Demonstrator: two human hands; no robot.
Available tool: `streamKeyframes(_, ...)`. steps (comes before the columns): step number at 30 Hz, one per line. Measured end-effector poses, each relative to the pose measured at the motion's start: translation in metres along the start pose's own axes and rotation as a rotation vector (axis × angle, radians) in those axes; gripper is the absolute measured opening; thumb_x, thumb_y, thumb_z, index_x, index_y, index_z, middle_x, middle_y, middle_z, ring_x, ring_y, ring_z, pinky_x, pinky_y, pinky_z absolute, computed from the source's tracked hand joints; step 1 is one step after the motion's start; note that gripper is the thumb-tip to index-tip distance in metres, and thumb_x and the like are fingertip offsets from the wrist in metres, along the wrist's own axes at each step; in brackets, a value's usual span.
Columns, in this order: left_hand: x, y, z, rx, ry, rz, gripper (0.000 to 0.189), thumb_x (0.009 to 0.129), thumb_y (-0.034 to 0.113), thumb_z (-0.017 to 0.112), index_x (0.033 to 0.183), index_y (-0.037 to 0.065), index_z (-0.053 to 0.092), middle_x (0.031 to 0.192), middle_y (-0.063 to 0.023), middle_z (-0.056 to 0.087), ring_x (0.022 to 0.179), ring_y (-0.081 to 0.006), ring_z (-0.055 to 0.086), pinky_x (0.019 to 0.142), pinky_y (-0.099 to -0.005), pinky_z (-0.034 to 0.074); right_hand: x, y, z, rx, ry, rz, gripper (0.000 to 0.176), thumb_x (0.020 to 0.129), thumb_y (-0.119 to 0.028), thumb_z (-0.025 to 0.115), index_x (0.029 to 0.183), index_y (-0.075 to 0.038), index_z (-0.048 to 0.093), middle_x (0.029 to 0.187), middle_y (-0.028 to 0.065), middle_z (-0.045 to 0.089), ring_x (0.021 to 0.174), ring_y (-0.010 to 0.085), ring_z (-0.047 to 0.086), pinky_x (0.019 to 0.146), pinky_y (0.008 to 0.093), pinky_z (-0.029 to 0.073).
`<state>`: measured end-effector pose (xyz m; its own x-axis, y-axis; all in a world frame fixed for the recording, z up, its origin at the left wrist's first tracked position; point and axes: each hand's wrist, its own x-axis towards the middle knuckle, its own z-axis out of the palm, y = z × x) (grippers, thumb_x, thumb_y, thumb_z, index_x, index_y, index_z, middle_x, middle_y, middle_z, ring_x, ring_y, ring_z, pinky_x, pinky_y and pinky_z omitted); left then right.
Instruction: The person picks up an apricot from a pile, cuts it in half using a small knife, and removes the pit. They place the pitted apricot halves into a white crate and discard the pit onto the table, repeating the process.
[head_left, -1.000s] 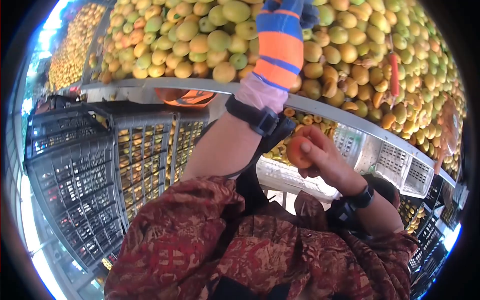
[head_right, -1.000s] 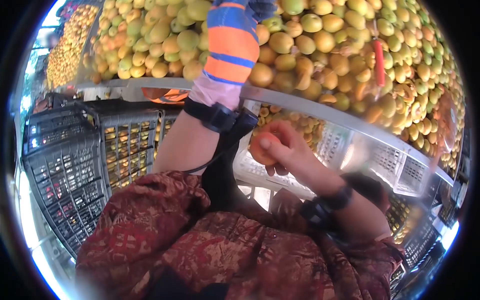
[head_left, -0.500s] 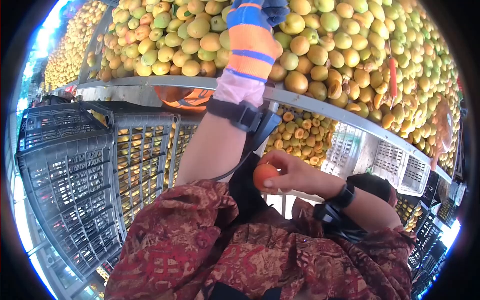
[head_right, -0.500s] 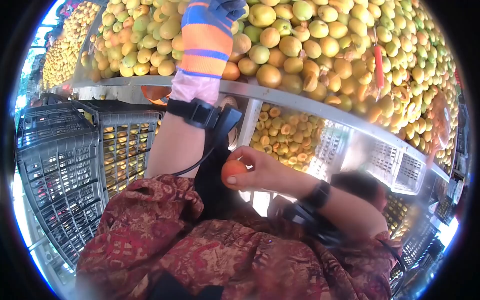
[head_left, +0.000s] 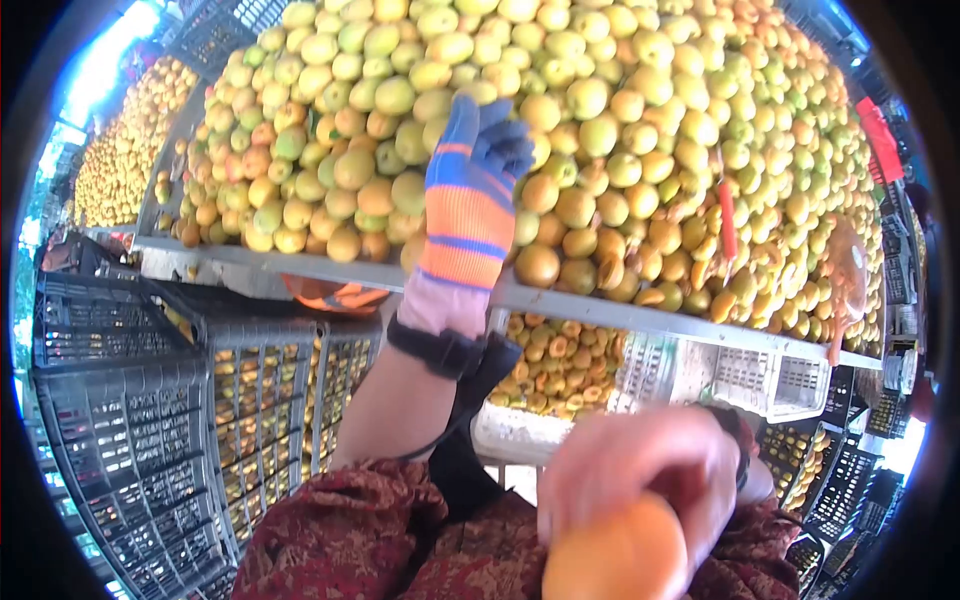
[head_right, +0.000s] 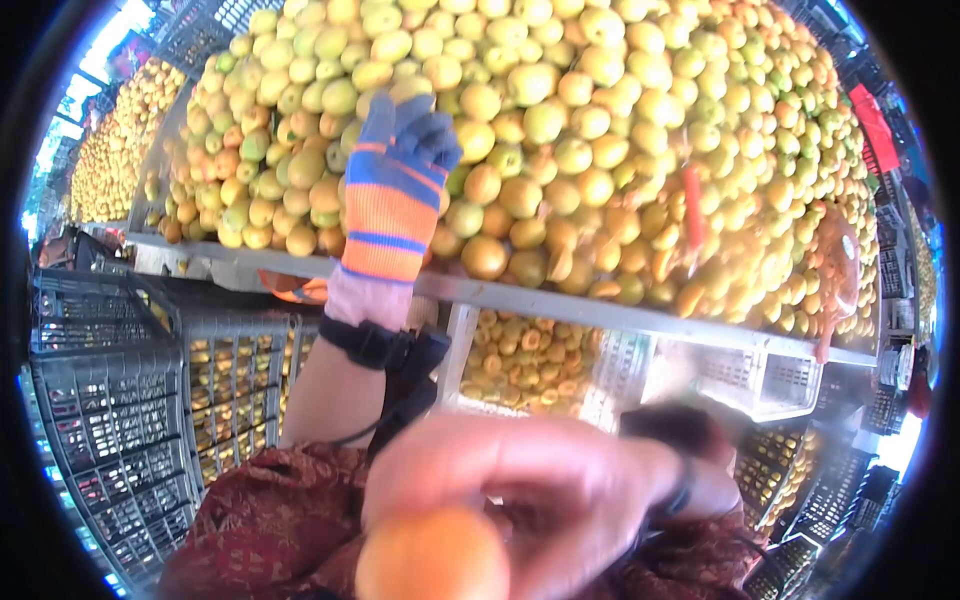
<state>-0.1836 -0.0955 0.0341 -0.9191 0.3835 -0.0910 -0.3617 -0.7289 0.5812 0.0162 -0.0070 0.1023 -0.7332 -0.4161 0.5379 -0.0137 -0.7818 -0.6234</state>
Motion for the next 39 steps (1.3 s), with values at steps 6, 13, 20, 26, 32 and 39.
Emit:
streamKeyframes(6, -0.004, -0.008, 0.005, 0.005, 0.024, -0.043, 0.038, 0.089, 0.039, 0.054, 0.101, 0.003, 0.059, 0.083, -0.0065, 0.061, 0.074, -0.0163, 0.056, 0.069, -0.0284, 0.046, 0.020, 0.015, 0.027, 0.151, 0.030, -0.345, 0.052, 0.069, -0.017, 0.079, 0.107, 0.008, 0.055, 0.107, 0.0216, 0.056, 0.083, 0.0359, 0.059, 0.067, 0.0432, 0.050)
streamKeyframes(13, -0.004, -0.005, 0.003, -0.051, 0.044, -0.081, 0.040, 0.088, 0.041, 0.054, 0.100, 0.003, 0.059, 0.083, -0.0062, 0.062, 0.075, -0.0165, 0.057, 0.070, -0.0293, 0.045, 0.016, 0.018, 0.041, 0.350, 0.138, -0.238, 0.050, 0.071, -0.016, 0.078, 0.109, 0.005, 0.054, 0.104, 0.0246, 0.055, 0.083, 0.0328, 0.059, 0.069, 0.0402, 0.050)
streamKeyframes(20, -0.005, -0.002, 0.003, -0.054, 0.052, -0.061, 0.039, 0.087, 0.041, 0.056, 0.098, 0.003, 0.058, 0.083, -0.0071, 0.059, 0.075, -0.0190, 0.056, 0.071, -0.0322, 0.046, 0.025, 0.032, 0.034, 0.410, 0.075, -0.324, 0.048, 0.072, -0.016, 0.077, 0.108, 0.006, 0.054, 0.103, 0.0281, 0.052, 0.083, 0.0305, 0.059, 0.069, 0.0367, 0.050)
streamKeyframes(26, -0.005, 0.001, -0.004, -0.032, 0.079, -0.027, 0.039, 0.088, 0.039, 0.055, 0.098, 0.002, 0.057, 0.083, -0.0087, 0.060, 0.075, -0.0197, 0.056, 0.071, -0.0330, 0.046, 0.028, 0.033, 0.031, 0.393, 0.161, -0.415, 0.048, 0.074, -0.016, 0.076, 0.108, 0.008, 0.053, 0.104, 0.0287, 0.050, 0.076, 0.0273, 0.059, 0.066, 0.0332, 0.050)
streamKeyframes(32, -0.001, 0.004, -0.012, 0.016, 0.012, -0.002, 0.041, 0.088, 0.041, 0.054, 0.101, 0.002, 0.058, 0.086, -0.0097, 0.061, 0.078, -0.0201, 0.058, 0.072, -0.0325, 0.047, 0.030, 0.005, 0.017, 0.238, 0.296, -0.305, 0.031, 0.083, -0.013, 0.066, 0.104, 0.008, 0.055, 0.090, 0.0254, 0.056, 0.066, 0.0218, 0.059, 0.054, 0.0265, 0.048)
streamKeyframes(39, 0.000, 0.013, -0.011, 0.041, -0.046, 0.031, 0.044, 0.090, 0.043, 0.050, 0.105, 0.003, 0.057, 0.086, -0.0071, 0.062, 0.076, -0.0200, 0.058, 0.078, -0.0356, 0.045, -0.001, -0.008, -0.058, -0.189, 0.714, 0.199, 0.083, 0.070, -0.035, 0.076, 0.133, -0.004, 0.031, 0.113, 0.0106, 0.054, 0.098, 0.0183, 0.057, 0.084, 0.0305, 0.047)
